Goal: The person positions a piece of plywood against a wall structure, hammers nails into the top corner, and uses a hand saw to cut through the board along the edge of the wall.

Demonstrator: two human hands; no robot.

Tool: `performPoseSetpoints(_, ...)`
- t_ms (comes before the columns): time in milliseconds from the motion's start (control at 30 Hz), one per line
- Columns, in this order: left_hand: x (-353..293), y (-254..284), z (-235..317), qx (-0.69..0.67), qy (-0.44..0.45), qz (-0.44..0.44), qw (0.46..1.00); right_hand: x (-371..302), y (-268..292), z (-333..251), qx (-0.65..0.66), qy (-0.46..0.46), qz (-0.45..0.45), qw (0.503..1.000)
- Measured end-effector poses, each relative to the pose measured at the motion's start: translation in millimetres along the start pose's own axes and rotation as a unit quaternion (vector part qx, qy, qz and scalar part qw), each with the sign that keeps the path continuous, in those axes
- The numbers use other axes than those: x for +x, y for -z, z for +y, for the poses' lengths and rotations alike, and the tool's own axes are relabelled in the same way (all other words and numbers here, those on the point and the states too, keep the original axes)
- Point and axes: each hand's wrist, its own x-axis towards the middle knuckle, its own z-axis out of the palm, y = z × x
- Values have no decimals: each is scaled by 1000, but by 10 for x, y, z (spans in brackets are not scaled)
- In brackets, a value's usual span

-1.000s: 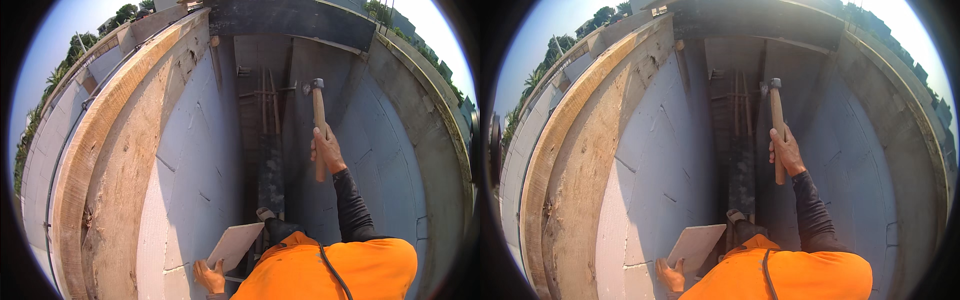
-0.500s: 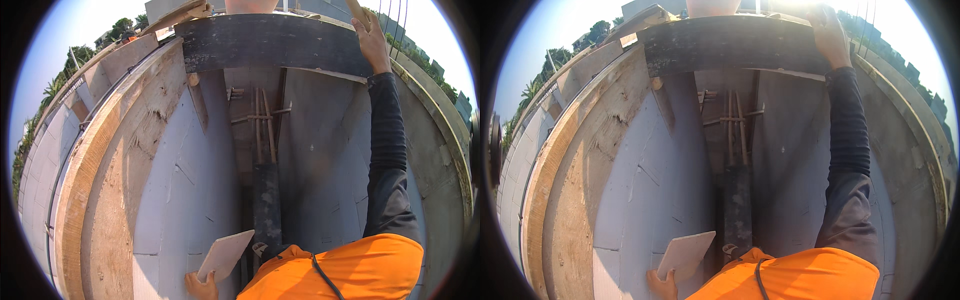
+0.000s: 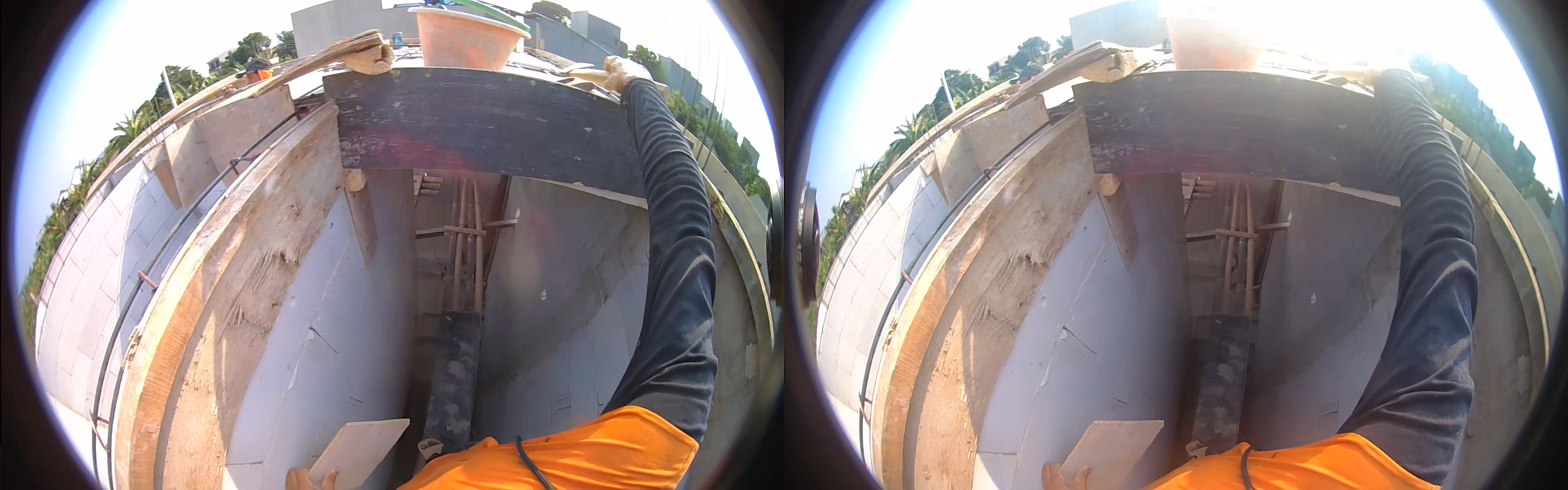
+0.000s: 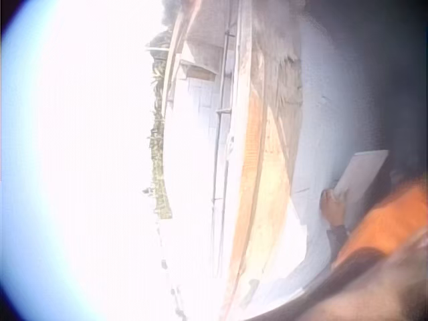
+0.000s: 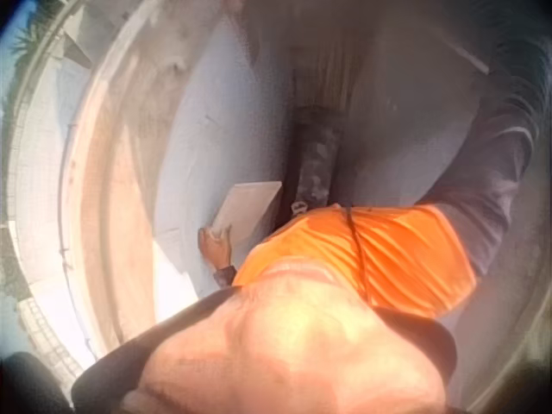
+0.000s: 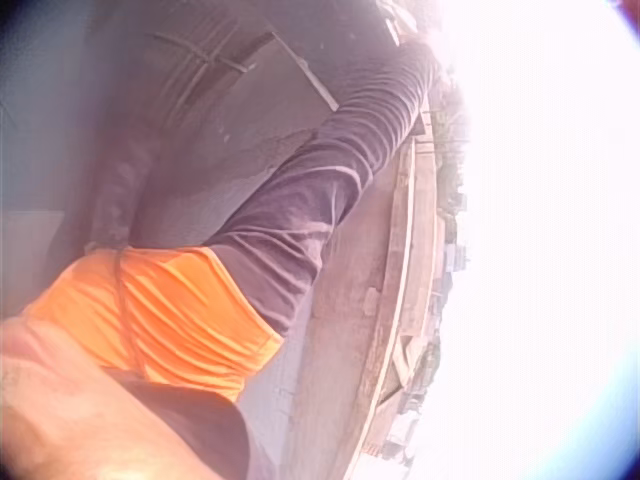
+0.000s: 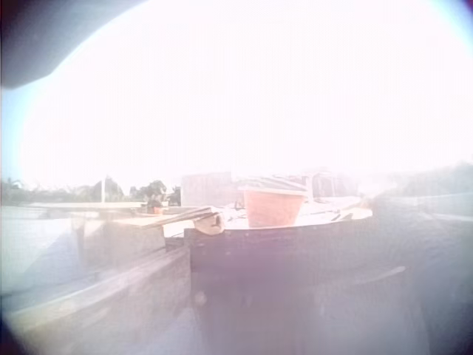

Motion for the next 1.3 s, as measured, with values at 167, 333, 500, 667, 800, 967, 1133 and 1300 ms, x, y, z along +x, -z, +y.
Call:
performPoseSetpoints(167, 55, -17, 75, 10, -5, 14, 1000, 348, -453, 170, 71, -2, -18, 997)
performPoseSetpoints(333, 36, 13, 129, 16, 4, 26, 1000, 680, -880, 110, 91, -37, -36, 994)
performPoseSetpoints(500, 72, -142, 91, -10, 6, 30, 999, 729, -959, 401, 134, -29, 6, 990)
performPoseSetpoints(667, 3, -111, 60, 21, 25, 17, 999, 424, -686, 75, 113, -28, -56, 992)
performPoseSetpoints(800, 2, -80, 111, 16, 44, 5, 999, 332, -538, 64, 85, -29, -69, 994)
performPoseSetpoints(967, 15, -197, 59, 12, 26, 19, 999, 337, -484, 27, 200, 165, 301, 918)
performPoseSetpoints(1133, 29, -43, 147, 16, 17, 32, 999, -315, -30, -764, 304, 211, 51, 927)
performPoseSetpoints(1300, -62, -116, 4, 28, 1, 33, 999, -376, 117, -855, 286, 177, -37, 941)
